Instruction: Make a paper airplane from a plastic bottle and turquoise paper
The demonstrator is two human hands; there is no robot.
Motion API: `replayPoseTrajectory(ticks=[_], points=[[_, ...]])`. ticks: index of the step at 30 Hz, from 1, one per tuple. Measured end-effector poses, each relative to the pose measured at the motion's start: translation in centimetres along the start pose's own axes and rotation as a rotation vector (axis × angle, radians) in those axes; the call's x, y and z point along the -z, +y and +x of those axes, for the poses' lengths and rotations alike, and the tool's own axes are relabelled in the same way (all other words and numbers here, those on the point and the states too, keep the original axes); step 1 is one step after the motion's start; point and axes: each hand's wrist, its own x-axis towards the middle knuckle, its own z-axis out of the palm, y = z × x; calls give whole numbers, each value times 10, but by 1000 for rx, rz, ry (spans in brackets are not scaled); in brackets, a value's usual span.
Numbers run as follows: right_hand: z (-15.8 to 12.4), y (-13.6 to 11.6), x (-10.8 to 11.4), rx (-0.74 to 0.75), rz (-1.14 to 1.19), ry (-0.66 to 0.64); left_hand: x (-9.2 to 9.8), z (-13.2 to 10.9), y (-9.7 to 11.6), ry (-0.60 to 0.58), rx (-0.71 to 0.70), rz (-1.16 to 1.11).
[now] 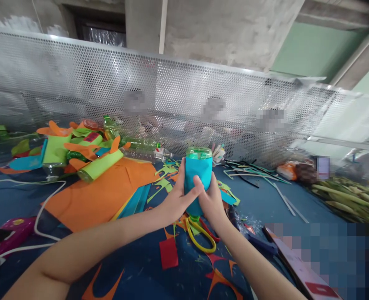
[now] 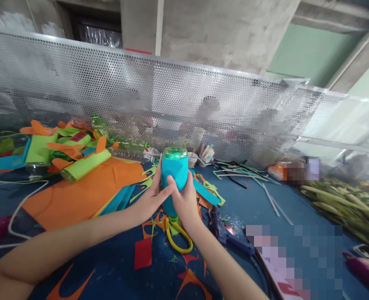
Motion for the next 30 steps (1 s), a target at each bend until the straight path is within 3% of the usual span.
replayPoseTrajectory(ticks=[5, 9, 15, 21, 30], points=[[-8, 11, -3, -9, -77, 3, 1, 1, -1, 28, 94, -71], [-8, 13, -2, -37, -53, -12, 4, 4, -5, 22, 91, -62], [-16, 2, -5, 94, -198, -92, 16, 11, -16, 133, 86, -99], [-20, -15, -2, 198, -338, -49, 19, 14, -3, 185, 111, -186], [-14, -21, 8, 208, -315, 5, 22, 16, -1, 170, 179, -253]])
